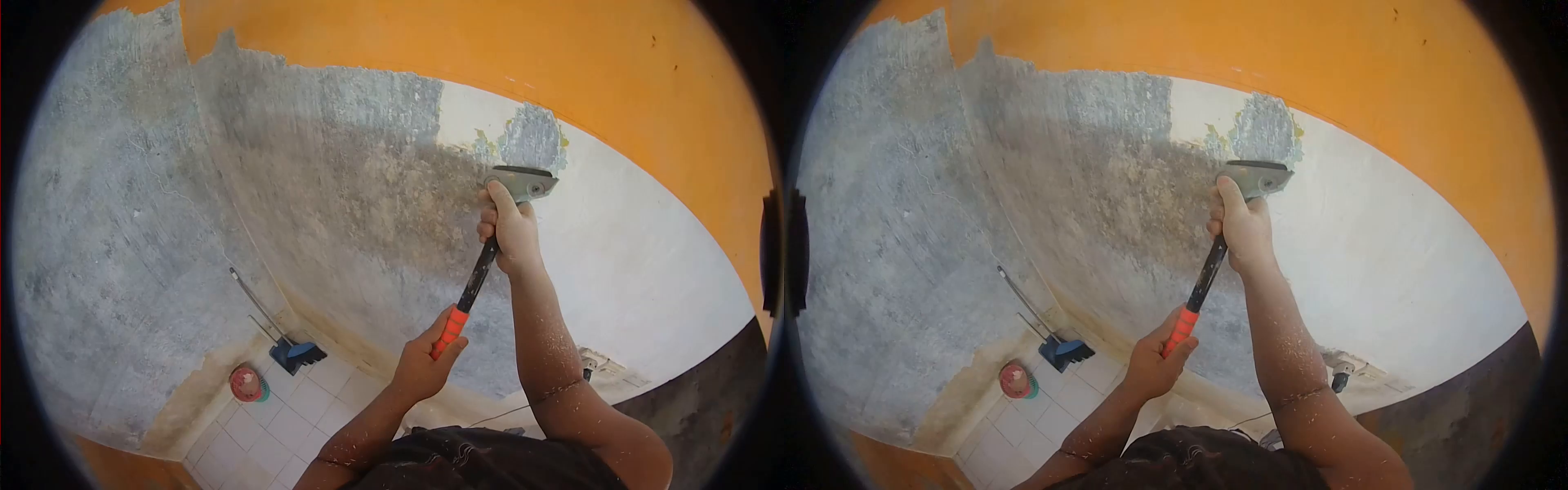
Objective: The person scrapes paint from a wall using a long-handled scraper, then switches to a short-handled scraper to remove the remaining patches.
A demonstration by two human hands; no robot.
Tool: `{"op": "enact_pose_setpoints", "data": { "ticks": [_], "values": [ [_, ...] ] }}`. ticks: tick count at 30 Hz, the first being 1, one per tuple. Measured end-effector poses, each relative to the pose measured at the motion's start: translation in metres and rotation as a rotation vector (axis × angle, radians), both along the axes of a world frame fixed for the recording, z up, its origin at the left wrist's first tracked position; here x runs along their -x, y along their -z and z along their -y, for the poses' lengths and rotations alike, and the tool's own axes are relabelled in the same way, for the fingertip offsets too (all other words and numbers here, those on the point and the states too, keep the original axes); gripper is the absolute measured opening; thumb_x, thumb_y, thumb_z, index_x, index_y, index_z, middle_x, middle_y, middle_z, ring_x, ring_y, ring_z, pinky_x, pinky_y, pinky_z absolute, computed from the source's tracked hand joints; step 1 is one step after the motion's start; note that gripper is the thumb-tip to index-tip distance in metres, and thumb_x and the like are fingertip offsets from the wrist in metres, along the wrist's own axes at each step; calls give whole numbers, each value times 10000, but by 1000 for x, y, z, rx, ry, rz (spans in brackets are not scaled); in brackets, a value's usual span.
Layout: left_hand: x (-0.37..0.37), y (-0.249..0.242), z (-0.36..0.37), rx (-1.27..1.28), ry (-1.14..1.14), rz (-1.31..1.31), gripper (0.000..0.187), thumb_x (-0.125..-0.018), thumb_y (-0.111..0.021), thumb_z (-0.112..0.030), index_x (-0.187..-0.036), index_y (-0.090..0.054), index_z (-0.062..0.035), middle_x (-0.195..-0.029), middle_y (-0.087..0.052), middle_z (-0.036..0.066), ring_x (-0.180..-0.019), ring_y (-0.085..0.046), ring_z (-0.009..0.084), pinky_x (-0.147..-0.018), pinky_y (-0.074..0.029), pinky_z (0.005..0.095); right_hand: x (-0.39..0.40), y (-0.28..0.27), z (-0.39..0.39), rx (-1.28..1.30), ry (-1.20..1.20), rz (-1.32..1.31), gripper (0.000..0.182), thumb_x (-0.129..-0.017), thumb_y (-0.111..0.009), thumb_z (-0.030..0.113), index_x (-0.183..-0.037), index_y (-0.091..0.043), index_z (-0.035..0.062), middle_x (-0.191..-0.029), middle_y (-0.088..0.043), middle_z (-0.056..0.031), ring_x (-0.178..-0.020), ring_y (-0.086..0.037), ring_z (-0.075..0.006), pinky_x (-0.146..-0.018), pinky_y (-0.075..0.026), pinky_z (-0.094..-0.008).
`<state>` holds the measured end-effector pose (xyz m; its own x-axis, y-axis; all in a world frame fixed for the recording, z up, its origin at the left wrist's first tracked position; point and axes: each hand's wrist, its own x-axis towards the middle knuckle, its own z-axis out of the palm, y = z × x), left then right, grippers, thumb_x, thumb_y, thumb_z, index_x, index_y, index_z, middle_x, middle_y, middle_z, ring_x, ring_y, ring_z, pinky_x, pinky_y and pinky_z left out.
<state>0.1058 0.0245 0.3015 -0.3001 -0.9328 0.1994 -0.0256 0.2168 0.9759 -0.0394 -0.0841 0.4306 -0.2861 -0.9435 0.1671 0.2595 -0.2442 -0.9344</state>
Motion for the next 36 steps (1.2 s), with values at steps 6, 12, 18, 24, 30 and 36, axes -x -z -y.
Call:
{"op": "enact_pose_setpoints", "data": {
  "ticks": [6,12,18,24,30,36],
  "values": [
    [-1,-10,0,-63,-4,48,543,-891,-606,-199,-1369,-395,-50,-1049,-633,154,-918,-579,135,-833,-448,274,2,-1,2,8,-40,8,285,-896,-575,296,-870,-543,14,-549,-386,44,-428,-366,-72,-412,-319,-240],
    [20,18,-3,67,-25,-38,544,-906,-565,-113,-1408,-357,-92,-700,-514,-32,-548,-450,29,-499,-392,196,9,3,-4,-3,-49,-15,288,-899,-569,300,-870,-540,15,-557,-393,45,-431,-372,-71,-412,-317,-239],
    [29,21,-4,25,17,-114,525,-921,-540,-112,-1409,-347,-95,-660,-465,-51,-519,-417,22,-475,-371,191,17,6,-6,-20,-28,-74,276,-898,-569,295,-856,-538,24,-559,-403,42,-432,-369,-70,-412,-315,-238],
    [26,-1,7,-41,28,-150,544,-929,-522,-116,-1426,-301,-88,-642,-420,-57,-486,-381,31,-436,-351,201,7,-15,5,65,-38,-102,286,-892,-573,294,-836,-545,16,-562,-402,40,-440,-369,-72,-413,-310,-241],
    [23,4,-11,-248,126,-279,515,-933,-543,-181,-1407,-352,-111,-679,-459,-46,-522,-407,28,-474,-362,195,12,0,-6,22,6,-107,295,-888,-576,292,-822,-538,6,-561,-406,32,-439,-385,-81,-406,-320,-242],
    [17,3,-5,-226,154,-240,539,-933,-544,-186,-1420,-328,-107,-692,-458,-48,-547,-411,33,-502,-374,198,11,1,-3,16,10,-85,282,-888,-579,287,-820,-535,17,-563,-411,30,-437,-383,-77,-406,-316,-237]
  ]
}}
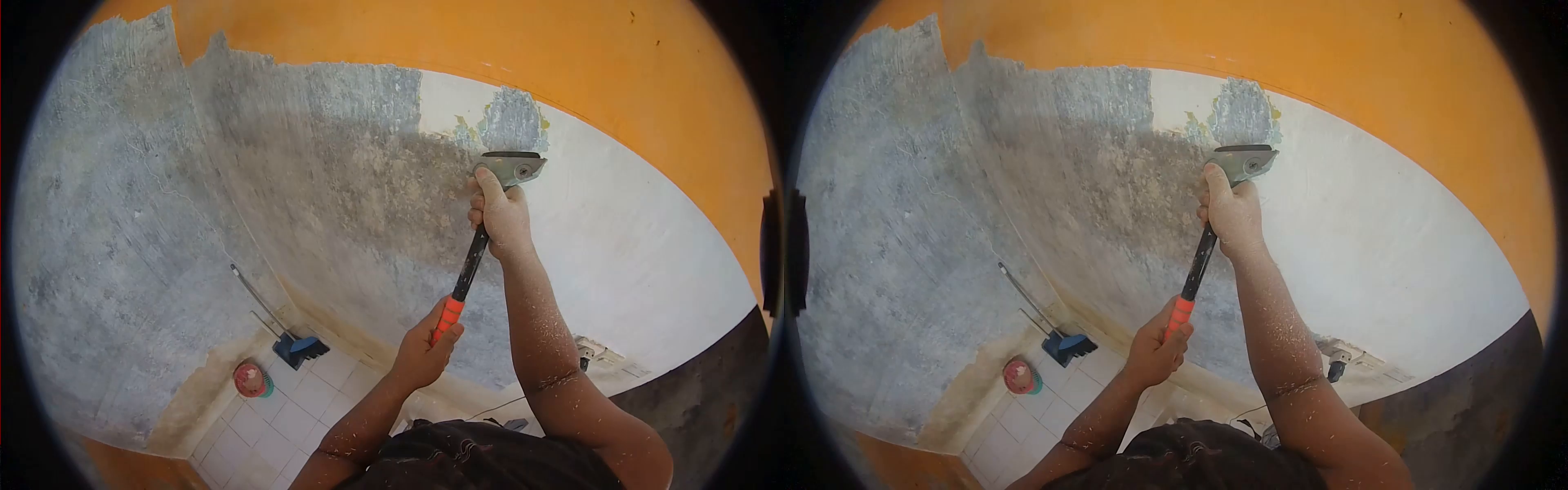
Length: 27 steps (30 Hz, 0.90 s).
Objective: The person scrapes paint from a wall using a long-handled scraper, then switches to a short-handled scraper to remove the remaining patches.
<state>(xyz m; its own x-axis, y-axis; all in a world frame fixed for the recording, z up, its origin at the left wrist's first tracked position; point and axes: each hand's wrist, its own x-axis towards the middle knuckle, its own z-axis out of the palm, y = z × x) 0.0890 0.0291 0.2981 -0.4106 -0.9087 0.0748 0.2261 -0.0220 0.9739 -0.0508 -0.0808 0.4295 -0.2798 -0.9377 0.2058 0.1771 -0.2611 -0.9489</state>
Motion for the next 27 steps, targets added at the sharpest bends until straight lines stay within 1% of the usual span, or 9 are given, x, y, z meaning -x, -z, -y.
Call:
{"op": "enact_pose_setpoints", "data": {
  "ticks": [4,6,12,16,18,19,21,22,27],
  "values": [
    [2,4,3,45,-8,-7,540,-931,-546,-186,-1420,-330,-105,-697,-460,-45,-556,-410,34,-510,-377,199,-2,-8,-3,-25,23,-19,283,-892,-577,280,-815,-534,11,-564,-414,30,-437,-381,-77,-406,-314,-236],
    [1,1,5,20,-1,-3,536,-929,-548,-181,-1417,-337,-103,-698,-463,-41,-554,-410,35,-509,-380,204,-1,-4,6,54,-10,25,290,-889,-580,290,-817,-536,13,-565,-416,30,-437,-382,-77,-407,-312,-236],
    [2,5,4,15,-21,15,535,-929,-547,-161,-1416,-336,-97,-693,-464,-43,-549,-412,34,-504,-380,201,1,-4,0,30,-8,-50,305,-883,-586,307,-826,-542,10,-569,-418,27,-436,-385,-82,-410,-319,-242],
    [-3,-3,2,-29,14,-9,543,-930,-548,-165,-1420,-325,-91,-690,-470,-42,-549,-420,36,-504,-386,203,-2,-6,-2,44,6,-1,310,-882,-585,309,-817,-543,10,-562,-414,28,-436,-389,-85,-411,-321,-247],
    [-2,2,-2,-6,1,22,552,-929,-550,-175,-1421,-317,-85,-690,-475,-39,-549,-425,39,-507,-392,208,-1,-4,-7,-24,33,-20,253,-884,-559,251,-746,-508,45,-572,-434,10,-436,-397,-93,-412,-331,-263],
    [-1,0,-2,-4,-6,19,552,-929,-550,-175,-1421,-317,-85,-690,-475,-39,-549,-425,39,-507,-392,208,-2,-6,-6,-22,26,-23,253,-884,-559,251,-746,-508,45,-572,-434,10,-436,-397,-93,-412,-331,-263],
    [2,-4,-2,42,-27,19,560,-926,-554,-178,-1422,-311,-83,-689,-477,-35,-552,-427,41,-510,-393,210,-2,-12,-1,-4,-30,-27,243,-884,-555,246,-760,-509,42,-579,-436,8,-437,-395,-94,-413,-332,-261],
    [1,-7,-4,36,-23,20,560,-926,-554,-178,-1422,-311,-83,-689,-477,-35,-552,-427,41,-510,-393,210,-1,-12,2,-11,-46,-11,299,-881,-580,298,-842,-545,4,-562,-417,31,-433,-389,-82,-414,-323,-243],
    [-5,-12,-12,12,-3,65,552,-924,-544,-160,-1420,-315,-84,-694,-487,-27,-561,-441,48,-517,-399,216,0,-7,-7,-55,-3,15,278,-885,-569,281,-822,-546,10,-556,-408,37,-428,-382,-79,-414,-323,-243]
  ]
}}
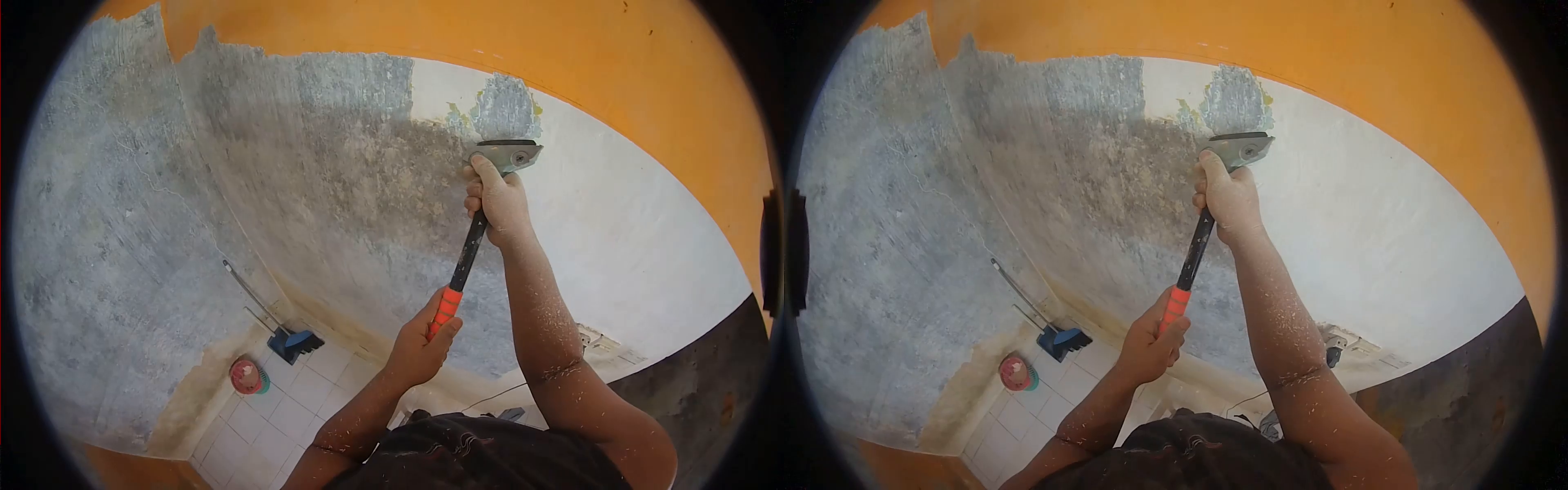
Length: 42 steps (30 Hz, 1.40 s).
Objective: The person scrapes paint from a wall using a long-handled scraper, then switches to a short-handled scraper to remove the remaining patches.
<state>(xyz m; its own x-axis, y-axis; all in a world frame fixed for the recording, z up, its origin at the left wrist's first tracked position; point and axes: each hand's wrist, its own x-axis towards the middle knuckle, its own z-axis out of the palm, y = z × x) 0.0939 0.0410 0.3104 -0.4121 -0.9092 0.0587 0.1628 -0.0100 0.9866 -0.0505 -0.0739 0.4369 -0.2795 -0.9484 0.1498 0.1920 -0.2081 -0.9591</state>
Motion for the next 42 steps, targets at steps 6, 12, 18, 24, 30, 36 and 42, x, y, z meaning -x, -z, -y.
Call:
{"op": "enact_pose_setpoints", "data": {
  "ticks": [6,12,18,24,30,36,42],
  "values": [
    [3,-8,2,8,-42,8,546,-917,-553,-167,-1411,-336,-85,-705,-496,-22,-581,-444,47,-539,-404,217,5,-6,7,6,-49,-27,280,-877,-576,273,-822,-528,3,-598,-444,-10,-454,-426,-117,-435,-347,-277],
    [-7,26,-5,166,-38,154,448,-883,-598,-172,-1292,-479,-33,-770,-546,0,-629,-474,37,-590,-424,210,37,39,-31,85,-154,185,322,-884,-567,279,-965,-558,-32,-639,-471,-28,-542,-480,-143,-521,-387,-282],
    [-12,79,-24,88,37,-4,407,-857,-626,-106,-1237,-524,-1,-812,-583,4,-642,-492,41,-594,-422,198,66,72,-64,128,-311,242,357,-936,-465,312,-1044,-562,-14,-702,-533,-47,-644,-547,-179,-629,-431,-301],
    [-44,88,-19,211,-95,-35,416,-842,-643,-49,-1238,-537,18,-748,-560,-25,-600,-462,24,-555,-377,175,70,12,-95,-75,-442,-1296,389,-831,-638,415,-894,-608,32,-753,-640,-77,-636,-608,-206,-613,-481,-325],
    [-43,65,-2,250,-161,44,400,-861,-630,-69,-1238,-536,24,-731,-545,-27,-592,-437,23,-539,-360,172,57,-41,-82,419,-404,-1682,347,-707,-736,379,-829,-606,81,-749,-617,-46,-764,-626,-210,-675,-480,-351],
    [-5,53,-4,30,-145,-322,473,-912,-571,-146,-1321,-409,28,-764,-541,33,-571,-461,51,-510,-376,184,50,-49,-32,1015,-349,-2307,434,-648,-733,295,-1015,-613,97,-948,-550,-18,-1001,-492,-197,-924,-366,-413],
    [12,39,-3,73,-1,-413,491,-944,-497,-163,-1368,-323,13,-750,-496,28,-558,-463,70,-512,-386,204,44,-71,4,1527,-295,-2221,219,-745,-623,184,-954,-606,121,-943,-554,-7,-987,-514,-182,-997,-352,-408]
  ]
}}
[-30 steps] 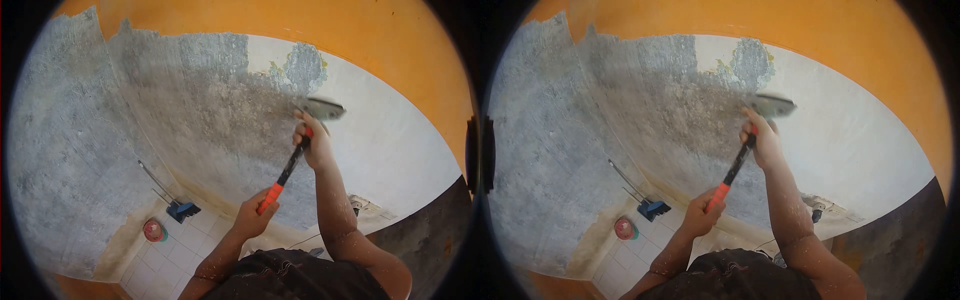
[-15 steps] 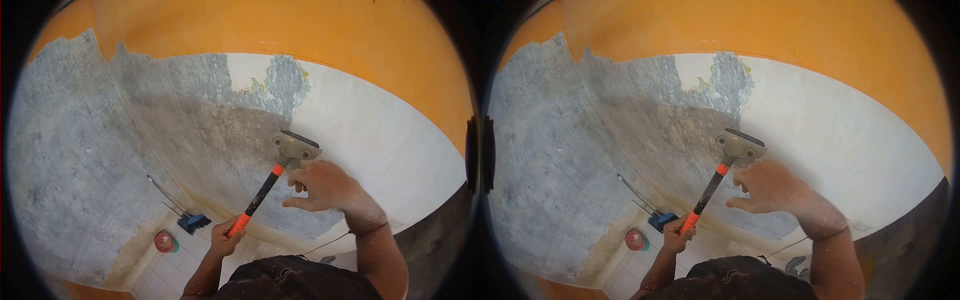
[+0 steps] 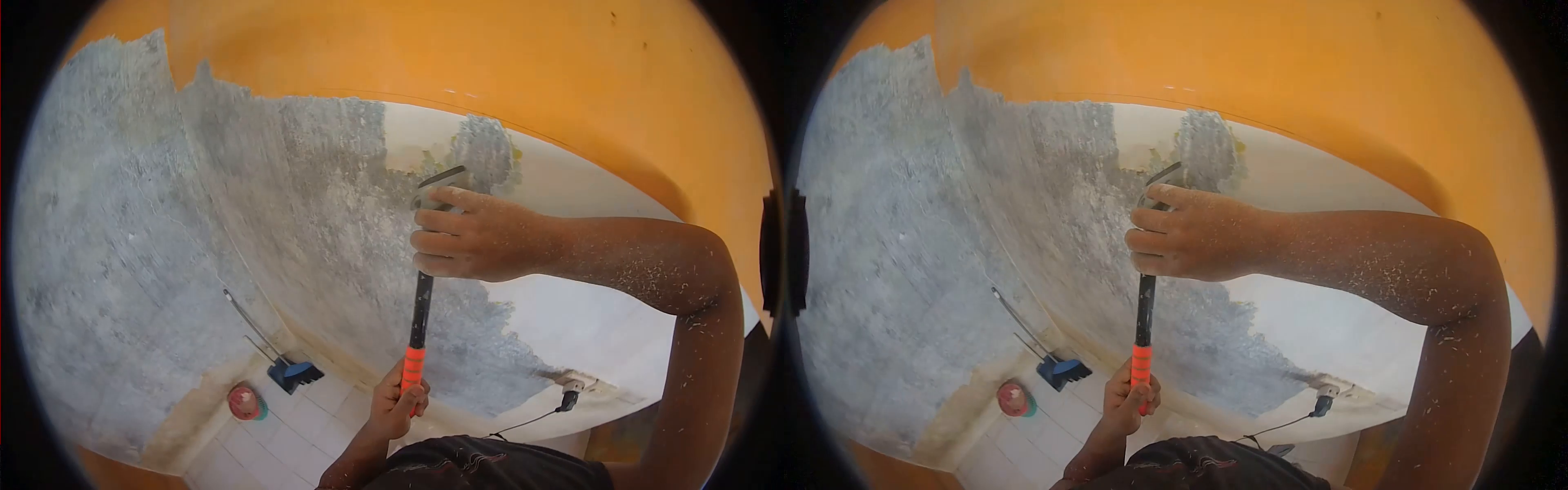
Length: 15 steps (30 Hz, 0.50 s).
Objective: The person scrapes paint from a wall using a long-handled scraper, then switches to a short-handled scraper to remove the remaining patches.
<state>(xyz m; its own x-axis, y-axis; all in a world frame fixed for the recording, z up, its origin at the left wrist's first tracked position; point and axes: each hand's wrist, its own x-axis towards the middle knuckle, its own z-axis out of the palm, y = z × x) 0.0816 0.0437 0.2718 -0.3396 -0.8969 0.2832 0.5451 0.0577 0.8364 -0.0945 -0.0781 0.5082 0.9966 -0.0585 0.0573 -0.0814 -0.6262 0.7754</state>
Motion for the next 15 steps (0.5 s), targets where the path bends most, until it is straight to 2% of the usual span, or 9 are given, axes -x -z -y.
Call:
{"op": "enact_pose_setpoints", "data": {
  "ticks": [2,4,5,8,10,11,12,14,15],
  "values": [
    [5,-9,-3,-19,20,-10,496,-948,-488,-166,-1373,-305,13,-758,-489,26,-564,-466,73,-519,-391,210,-3,-6,7,30,-86,13,153,-750,-610,171,-896,-602,123,-914,-555,-1,-956,-524,-182,-1004,-353,-404],
    [15,-22,-8,3,100,-42,543,-922,-494,-155,-1372,-258,35,-753,-485,48,-568,-462,103,-516,-391,236,-5,-11,12,43,7,-100,81,-735,-613,178,-745,-548,131,-803,-542,7,-886,-535,-183,-1012,-356,-394],
    [18,-30,-10,-12,93,-53,543,-922,-494,-155,-1372,-258,35,-753,-485,48,-568,-462,103,-516,-391,236,-5,-14,16,34,-22,-74,155,-729,-613,186,-661,-486,130,-709,-515,6,-826,-539,-189,-961,-392,-393],
    [27,-50,-10,32,222,33,664,-876,-577,-120,-1401,-192,11,-841,-489,45,-650,-497,96,-598,-432,237,2,-32,21,-83,43,-144,177,-732,-616,206,-659,-481,119,-683,-497,-10,-777,-531,-208,-878,-423,-399],
    [33,-58,-7,397,54,232,764,-789,-669,-134,-1380,-208,13,-893,-500,92,-772,-522,143,-684,-458,281,7,-37,29,-64,-70,-118,211,-734,-628,222,-645,-473,110,-672,-475,-21,-734,-511,-224,-802,-432,-385],
    [41,-60,-9,417,-131,226,759,-727,-714,-167,-1338,-292,-7,-983,-500,139,-889,-520,209,-808,-443,381,10,-35,30,-94,-96,-84,229,-735,-636,227,-634,-468,108,-664,-461,-21,-726,-504,-225,-791,-432,-376],
    [48,-55,-8,420,-140,211,759,-727,-714,-167,-1338,-292,-7,-983,-500,139,-889,-520,209,-808,-443,381,12,-33,29,-126,-118,-50,248,-735,-645,233,-623,-464,106,-657,-446,-21,-717,-497,-227,-781,-432,-368],
    [60,-39,-5,698,-749,339,621,-697,-697,-159,-1246,-434,-34,-1144,-476,186,-985,-507,260,-885,-396,465,12,-27,27,-114,-118,-76,270,-731,-660,241,-609,-459,108,-643,-431,-17,-706,-490,-219,-766,-430,-368],
    [58,-38,-3,788,-704,339,406,-672,-658,-122,-1062,-575,-44,-1103,-525,150,-1034,-530,286,-965,-342,522,11,-24,25,-118,-66,-95,218,-721,-638,224,-617,-480,116,-644,-451,-4,-713,-499,-196,-759,-421,-344]
  ]
}}
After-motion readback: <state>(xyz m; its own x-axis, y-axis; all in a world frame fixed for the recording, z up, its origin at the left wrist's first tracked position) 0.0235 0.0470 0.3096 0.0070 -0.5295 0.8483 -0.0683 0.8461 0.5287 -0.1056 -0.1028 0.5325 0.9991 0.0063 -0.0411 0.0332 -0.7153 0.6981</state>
